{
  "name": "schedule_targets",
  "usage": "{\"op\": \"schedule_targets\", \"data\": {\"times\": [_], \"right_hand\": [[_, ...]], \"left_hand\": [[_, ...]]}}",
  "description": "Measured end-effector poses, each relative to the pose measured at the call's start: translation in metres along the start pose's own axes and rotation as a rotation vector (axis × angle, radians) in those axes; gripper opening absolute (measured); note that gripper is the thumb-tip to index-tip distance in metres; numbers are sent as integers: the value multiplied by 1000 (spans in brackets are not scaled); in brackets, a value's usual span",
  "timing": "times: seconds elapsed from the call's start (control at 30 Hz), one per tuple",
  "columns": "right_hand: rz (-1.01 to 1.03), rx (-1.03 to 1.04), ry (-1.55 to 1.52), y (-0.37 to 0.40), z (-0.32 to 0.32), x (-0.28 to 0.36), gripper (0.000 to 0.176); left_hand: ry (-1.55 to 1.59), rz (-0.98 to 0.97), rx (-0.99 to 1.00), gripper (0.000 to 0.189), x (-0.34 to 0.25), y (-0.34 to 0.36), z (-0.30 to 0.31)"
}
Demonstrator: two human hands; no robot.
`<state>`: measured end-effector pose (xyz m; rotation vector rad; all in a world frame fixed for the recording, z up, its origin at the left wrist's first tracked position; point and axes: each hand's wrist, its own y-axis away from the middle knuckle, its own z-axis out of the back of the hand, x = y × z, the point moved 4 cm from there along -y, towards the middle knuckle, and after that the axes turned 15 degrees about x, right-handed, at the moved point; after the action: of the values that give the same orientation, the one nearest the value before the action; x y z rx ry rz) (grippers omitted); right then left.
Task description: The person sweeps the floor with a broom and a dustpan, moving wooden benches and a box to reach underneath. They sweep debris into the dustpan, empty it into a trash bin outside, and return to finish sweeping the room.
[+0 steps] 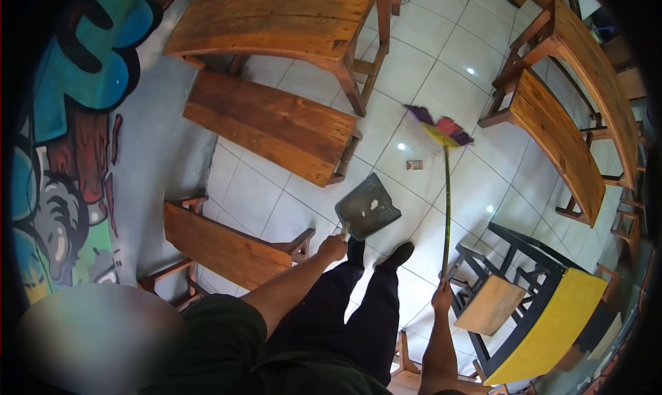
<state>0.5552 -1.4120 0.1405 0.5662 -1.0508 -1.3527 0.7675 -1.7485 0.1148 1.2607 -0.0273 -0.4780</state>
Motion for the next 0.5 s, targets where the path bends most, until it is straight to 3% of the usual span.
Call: {"op": "schedule_targets", "data": {"times": [0.07,0.1,0.2,0.27,0.3,0.5], "right_hand": [[142,-196,-42,-23,-9,-23,43],[93,-124,-66,-26,-6,-20,45],[32,-253,-14,-38,-6,8,40],[-100,-133,-246,-72,-23,-5,42],[-171,-64,-331,-54,-16,27,46],[-315,201,-478,-30,-63,26,48]], "left_hand": [[-92,-4,52,32,5,-30,-12],[-189,-39,117,32,11,-47,-19],[51,-16,7,31,20,-79,-16],[52,6,-14,31,16,-87,-7],[64,32,-18,30,16,-93,-4],[11,105,-74,29,1,-112,10]]}}
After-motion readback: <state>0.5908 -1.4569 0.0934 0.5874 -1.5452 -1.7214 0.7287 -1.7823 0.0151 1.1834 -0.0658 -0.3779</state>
